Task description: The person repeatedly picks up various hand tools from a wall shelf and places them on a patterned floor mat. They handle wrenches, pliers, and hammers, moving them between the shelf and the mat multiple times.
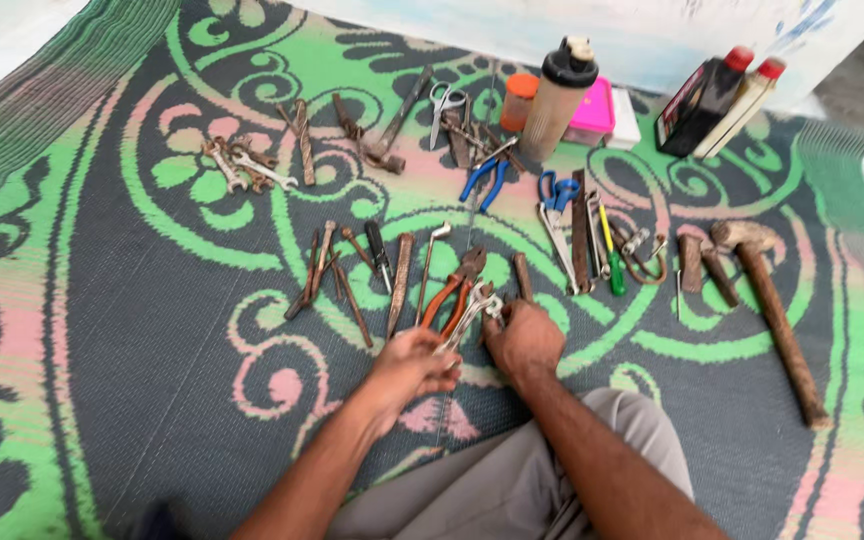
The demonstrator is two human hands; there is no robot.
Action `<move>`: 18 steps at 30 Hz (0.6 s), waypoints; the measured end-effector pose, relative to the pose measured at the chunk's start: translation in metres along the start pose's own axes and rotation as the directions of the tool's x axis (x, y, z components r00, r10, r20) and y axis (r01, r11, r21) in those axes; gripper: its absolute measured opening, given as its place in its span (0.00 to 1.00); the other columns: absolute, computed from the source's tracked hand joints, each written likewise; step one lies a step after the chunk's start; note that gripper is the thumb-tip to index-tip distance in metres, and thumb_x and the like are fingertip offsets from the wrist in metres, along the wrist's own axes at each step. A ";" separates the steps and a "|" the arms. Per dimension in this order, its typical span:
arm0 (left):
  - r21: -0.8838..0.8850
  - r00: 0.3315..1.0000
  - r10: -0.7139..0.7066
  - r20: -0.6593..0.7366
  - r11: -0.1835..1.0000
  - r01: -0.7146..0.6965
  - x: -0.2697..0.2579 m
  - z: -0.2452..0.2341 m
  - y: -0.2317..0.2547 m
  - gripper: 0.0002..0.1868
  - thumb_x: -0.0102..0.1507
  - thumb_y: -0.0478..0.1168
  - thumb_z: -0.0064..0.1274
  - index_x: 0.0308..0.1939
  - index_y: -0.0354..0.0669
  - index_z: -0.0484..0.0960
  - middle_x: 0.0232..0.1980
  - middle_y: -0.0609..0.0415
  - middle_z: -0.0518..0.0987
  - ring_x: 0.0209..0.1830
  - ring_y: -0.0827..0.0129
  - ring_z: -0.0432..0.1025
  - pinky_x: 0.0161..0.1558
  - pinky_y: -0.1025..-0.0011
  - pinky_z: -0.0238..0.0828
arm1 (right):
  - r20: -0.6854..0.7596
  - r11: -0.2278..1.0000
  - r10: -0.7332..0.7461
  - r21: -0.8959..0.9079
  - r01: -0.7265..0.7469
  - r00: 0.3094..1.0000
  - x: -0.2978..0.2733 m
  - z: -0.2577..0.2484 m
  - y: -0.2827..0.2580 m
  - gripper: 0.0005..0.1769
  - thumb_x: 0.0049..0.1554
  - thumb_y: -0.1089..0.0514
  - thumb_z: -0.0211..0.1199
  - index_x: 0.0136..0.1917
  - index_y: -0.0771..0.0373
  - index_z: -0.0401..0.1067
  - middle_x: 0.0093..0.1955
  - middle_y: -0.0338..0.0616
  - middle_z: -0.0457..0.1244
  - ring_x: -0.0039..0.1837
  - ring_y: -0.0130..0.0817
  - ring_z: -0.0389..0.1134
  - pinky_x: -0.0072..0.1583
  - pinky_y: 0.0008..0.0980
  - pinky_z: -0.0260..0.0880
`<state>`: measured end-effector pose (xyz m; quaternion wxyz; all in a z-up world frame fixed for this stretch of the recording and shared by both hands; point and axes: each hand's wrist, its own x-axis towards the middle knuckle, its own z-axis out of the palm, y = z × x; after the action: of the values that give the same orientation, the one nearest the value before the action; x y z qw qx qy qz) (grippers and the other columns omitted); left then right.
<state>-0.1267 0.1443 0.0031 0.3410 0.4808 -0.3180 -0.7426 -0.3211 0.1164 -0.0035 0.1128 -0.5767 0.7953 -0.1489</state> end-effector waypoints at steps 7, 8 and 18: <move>-0.302 0.999 0.021 0.046 0.953 -0.006 -0.021 -0.004 0.007 0.12 0.62 0.28 0.43 0.50 0.37 0.70 0.43 0.39 0.84 0.41 0.58 0.80 0.43 0.63 0.81 | 0.076 0.986 0.069 0.149 -0.080 0.995 0.013 -0.002 0.000 0.24 0.46 0.49 0.74 0.56 0.52 0.77 0.47 0.41 0.73 0.51 0.44 0.74 0.53 0.47 0.73; -0.319 0.998 0.028 0.048 0.948 -0.011 -0.018 -0.002 0.006 0.12 0.62 0.29 0.44 0.50 0.37 0.71 0.43 0.40 0.84 0.40 0.58 0.80 0.43 0.64 0.81 | 0.061 0.981 0.042 0.185 -0.053 0.997 0.013 -0.004 0.002 0.27 0.45 0.51 0.74 0.59 0.51 0.75 0.47 0.40 0.73 0.51 0.43 0.74 0.52 0.46 0.73; -0.140 0.925 0.284 -0.252 0.935 -0.325 0.025 0.009 -0.025 0.15 0.62 0.34 0.63 0.52 0.34 0.84 0.43 0.52 0.84 0.40 0.73 0.75 0.44 0.73 0.72 | 0.254 0.973 0.028 0.214 -0.084 0.967 0.035 0.015 0.025 0.20 0.48 0.54 0.72 0.56 0.52 0.81 0.48 0.37 0.75 0.50 0.33 0.76 0.55 0.35 0.75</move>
<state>-0.1474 0.1398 -0.0264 0.5283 0.4746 -0.2799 -0.6459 -0.3485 0.0891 -0.0267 0.2802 -0.5516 0.7691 -0.1604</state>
